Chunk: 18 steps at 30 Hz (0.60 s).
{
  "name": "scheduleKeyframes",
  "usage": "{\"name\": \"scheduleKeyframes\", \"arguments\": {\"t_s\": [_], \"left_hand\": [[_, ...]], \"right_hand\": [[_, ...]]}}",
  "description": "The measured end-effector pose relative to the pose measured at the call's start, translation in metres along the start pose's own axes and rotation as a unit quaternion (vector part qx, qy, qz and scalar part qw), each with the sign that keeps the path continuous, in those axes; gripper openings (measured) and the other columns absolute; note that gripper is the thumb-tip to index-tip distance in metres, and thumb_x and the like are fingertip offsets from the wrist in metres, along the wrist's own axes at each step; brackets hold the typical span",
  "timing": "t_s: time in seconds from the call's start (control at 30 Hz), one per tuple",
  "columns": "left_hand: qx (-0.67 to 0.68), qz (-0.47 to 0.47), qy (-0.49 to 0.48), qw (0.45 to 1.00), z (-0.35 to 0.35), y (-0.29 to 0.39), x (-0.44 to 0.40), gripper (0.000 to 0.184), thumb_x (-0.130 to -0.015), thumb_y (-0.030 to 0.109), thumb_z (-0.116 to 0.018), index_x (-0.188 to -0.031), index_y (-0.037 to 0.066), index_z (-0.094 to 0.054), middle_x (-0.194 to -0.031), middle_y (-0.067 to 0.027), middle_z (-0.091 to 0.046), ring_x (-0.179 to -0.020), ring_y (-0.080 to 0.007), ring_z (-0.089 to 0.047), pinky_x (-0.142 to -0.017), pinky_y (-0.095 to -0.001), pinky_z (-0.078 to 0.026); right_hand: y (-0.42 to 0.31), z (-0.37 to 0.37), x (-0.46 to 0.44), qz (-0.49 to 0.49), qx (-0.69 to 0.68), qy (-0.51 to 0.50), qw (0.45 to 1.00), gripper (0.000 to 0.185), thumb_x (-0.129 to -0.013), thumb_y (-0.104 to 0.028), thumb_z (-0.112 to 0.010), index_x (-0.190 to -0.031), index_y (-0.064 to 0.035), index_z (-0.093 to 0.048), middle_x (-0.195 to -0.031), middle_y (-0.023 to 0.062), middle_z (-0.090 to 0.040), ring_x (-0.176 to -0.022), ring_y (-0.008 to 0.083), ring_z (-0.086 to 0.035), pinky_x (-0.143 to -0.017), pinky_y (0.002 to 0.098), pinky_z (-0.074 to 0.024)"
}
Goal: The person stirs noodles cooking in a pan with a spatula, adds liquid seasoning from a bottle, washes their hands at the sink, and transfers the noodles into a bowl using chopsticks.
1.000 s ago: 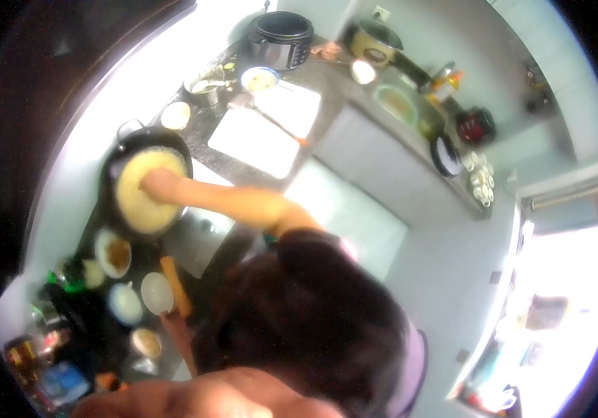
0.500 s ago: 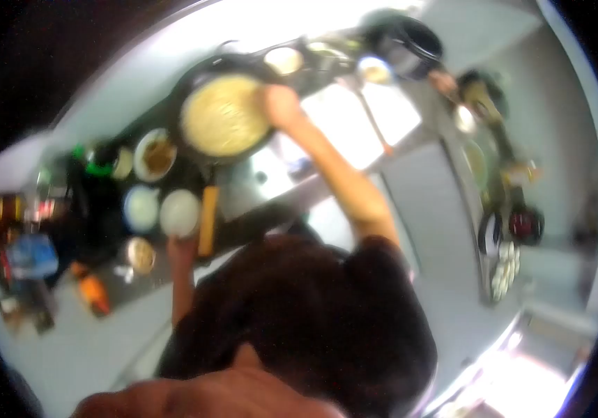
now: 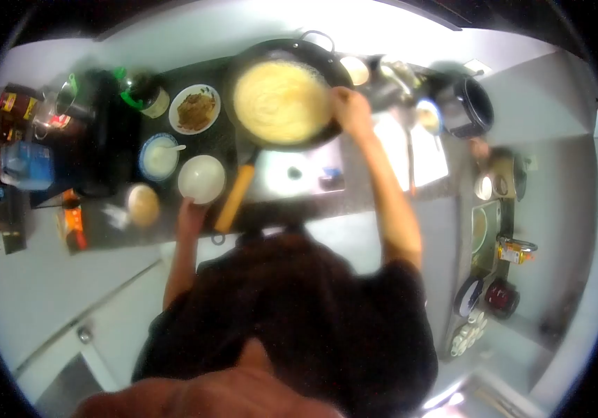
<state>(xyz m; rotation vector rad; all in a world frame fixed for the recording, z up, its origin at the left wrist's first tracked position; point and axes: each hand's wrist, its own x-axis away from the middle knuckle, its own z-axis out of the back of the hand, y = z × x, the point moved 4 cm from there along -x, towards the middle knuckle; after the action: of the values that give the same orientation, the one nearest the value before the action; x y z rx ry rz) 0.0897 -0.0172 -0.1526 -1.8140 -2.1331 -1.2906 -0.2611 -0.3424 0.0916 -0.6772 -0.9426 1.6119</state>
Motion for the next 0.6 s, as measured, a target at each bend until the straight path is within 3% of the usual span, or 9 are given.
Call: {"name": "scheduleKeyframes", "arguments": {"t_s": [0.07, 0.1, 0.2, 0.23, 0.33, 0.53, 0.6], "left_hand": [[0.006, 0.001, -0.001, 1.000, 0.004, -0.001, -0.002, 0.037, -0.084, 0.015, -0.056, -0.119, 0.005, -0.049, -0.121, -0.0118, -0.053, -0.116, -0.0297, -0.051, -0.099, -0.0498, -0.042], [0.002, 0.002, -0.008, 1.000, 0.003, -0.001, -0.001, 0.037, -0.084, 0.015, -0.056, -0.119, 0.006, -0.048, -0.122, -0.0119, -0.053, -0.117, -0.0297, -0.050, -0.099, -0.0502, -0.042], [-0.010, 0.001, 0.003, 1.000, 0.001, 0.001, 0.000, 0.039, -0.084, 0.015, -0.057, -0.120, 0.006, -0.047, -0.124, -0.0122, -0.052, -0.118, -0.0296, -0.049, -0.099, -0.0503, -0.042], [-0.022, 0.004, 0.019, 1.000, 0.003, 0.001, 0.000, 0.040, -0.084, 0.015, -0.057, -0.121, 0.006, -0.047, -0.125, -0.0125, -0.051, -0.118, -0.0295, -0.049, -0.100, -0.0500, -0.041], [-0.017, 0.009, 0.040, 0.999, 0.005, -0.001, 0.000, 0.043, -0.083, 0.015, -0.057, -0.123, 0.006, -0.045, -0.126, -0.0126, -0.050, -0.119, -0.0292, -0.048, -0.099, -0.0492, -0.042], [-0.048, -0.009, 0.044, 0.998, -0.004, 0.001, 0.007, 0.044, -0.082, 0.022, -0.058, -0.121, 0.004, -0.049, -0.122, -0.0109, -0.054, -0.114, -0.0273, -0.053, -0.098, -0.0449, -0.043], [-0.042, -0.006, 0.029, 0.999, -0.005, 0.001, 0.004, 0.052, -0.082, 0.023, -0.058, -0.129, 0.004, -0.045, -0.129, -0.0124, -0.051, -0.119, -0.0286, -0.050, -0.100, -0.0451, -0.042]], "right_hand": [[0.036, -0.015, -0.017, -0.043, -0.013, -0.036, 0.998, 0.024, -0.091, -0.016, -0.058, -0.106, 0.0018, -0.064, -0.090, 0.0075, -0.066, -0.077, 0.0147, -0.064, -0.066, 0.0253, -0.0521], [0.025, -0.026, -0.014, -0.039, -0.105, -0.045, 0.993, 0.025, -0.090, -0.018, -0.059, -0.106, 0.0019, -0.064, -0.087, 0.0074, -0.066, -0.076, 0.0153, -0.064, -0.067, 0.0267, -0.0528], [0.021, -0.037, -0.027, -0.004, -0.208, -0.004, 0.978, 0.028, -0.090, -0.018, -0.060, -0.107, 0.0038, -0.062, -0.089, 0.0093, -0.067, -0.077, 0.0168, -0.064, -0.070, 0.0283, -0.0540], [0.018, -0.033, -0.028, -0.045, -0.218, 0.027, 0.975, 0.030, -0.091, -0.018, -0.059, -0.108, 0.0060, -0.061, -0.093, 0.0115, -0.068, -0.080, 0.0178, -0.065, -0.074, 0.0284, -0.0544], [-0.008, -0.010, -0.019, 0.041, -0.164, 0.041, 0.985, 0.030, -0.092, -0.017, -0.057, -0.110, 0.0070, -0.060, -0.096, 0.0136, -0.068, -0.082, 0.0191, -0.066, -0.075, 0.0285, -0.0546], [-0.023, 0.003, -0.001, -0.001, -0.159, 0.042, 0.986, 0.029, -0.094, -0.015, -0.055, -0.113, 0.0064, -0.060, -0.100, 0.0139, -0.068, -0.088, 0.0205, -0.067, -0.077, 0.0288, -0.0548], [-0.003, 0.000, -0.008, -0.005, -0.027, 0.024, 0.999, 0.031, -0.093, -0.020, -0.057, -0.116, 0.0019, -0.060, -0.103, 0.0143, -0.067, -0.090, 0.0211, -0.067, -0.081, 0.0288, -0.0547]]}}
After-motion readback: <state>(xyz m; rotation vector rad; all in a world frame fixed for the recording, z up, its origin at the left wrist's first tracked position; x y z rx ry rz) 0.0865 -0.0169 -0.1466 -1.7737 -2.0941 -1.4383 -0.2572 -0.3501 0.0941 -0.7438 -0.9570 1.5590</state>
